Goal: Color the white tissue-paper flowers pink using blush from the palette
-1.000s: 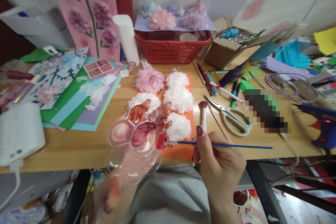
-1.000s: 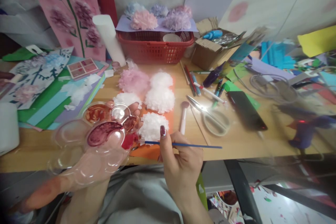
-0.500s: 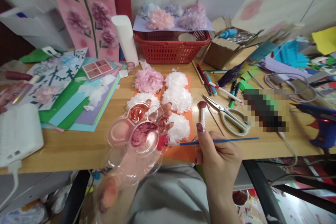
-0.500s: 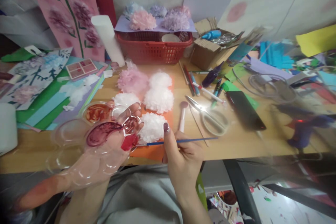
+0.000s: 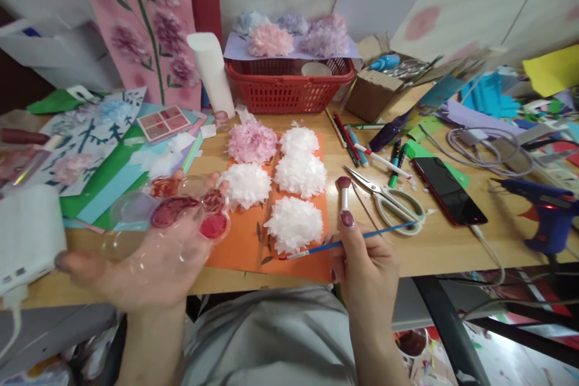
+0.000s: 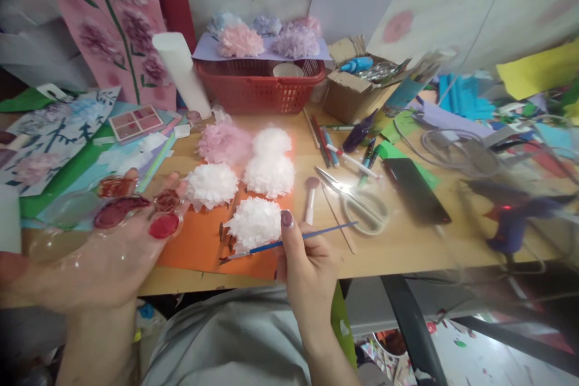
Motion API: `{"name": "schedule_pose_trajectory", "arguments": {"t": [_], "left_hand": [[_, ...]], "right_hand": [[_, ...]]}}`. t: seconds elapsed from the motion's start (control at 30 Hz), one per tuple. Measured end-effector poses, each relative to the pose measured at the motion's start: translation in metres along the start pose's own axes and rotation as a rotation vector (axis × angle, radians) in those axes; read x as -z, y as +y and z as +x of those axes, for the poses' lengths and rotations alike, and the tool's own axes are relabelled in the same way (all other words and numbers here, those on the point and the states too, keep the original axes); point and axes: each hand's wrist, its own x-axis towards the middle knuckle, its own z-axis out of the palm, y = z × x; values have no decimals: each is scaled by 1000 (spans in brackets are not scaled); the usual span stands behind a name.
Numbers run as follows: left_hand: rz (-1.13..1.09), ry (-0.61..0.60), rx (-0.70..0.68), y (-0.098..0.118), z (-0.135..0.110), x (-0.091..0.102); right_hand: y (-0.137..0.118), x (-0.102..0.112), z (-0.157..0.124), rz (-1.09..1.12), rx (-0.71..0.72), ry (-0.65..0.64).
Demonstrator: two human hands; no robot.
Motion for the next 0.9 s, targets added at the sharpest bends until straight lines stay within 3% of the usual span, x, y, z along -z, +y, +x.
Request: {"name": "schedule_pose_trajectory", "arguments": {"t": [0.17, 0.3, 0.5, 0.57, 0.67, 0.77, 0.9], "left_hand": [[49, 72, -62, 7, 1, -3], [-75, 100, -41, 6, -2, 2], [14, -120, 26, 6, -2, 20], [2, -134, -2, 6, -3, 21], [-84, -28, -101, 4, -4, 16], [-81, 33, -74, 2, -5, 7], [-112, -33, -1, -4, -8, 10]], "right_hand": [[0, -1, 0, 3, -9, 9], [1, 0, 0, -6, -24, 14], [1, 1, -3, -46, 7, -17], [0, 0, -3, -56, 27, -20], [-2, -2, -2, -56, 53, 2], [-2, -3, -1, -42, 69, 3], [0, -3, -1, 11, 74, -8]]}}
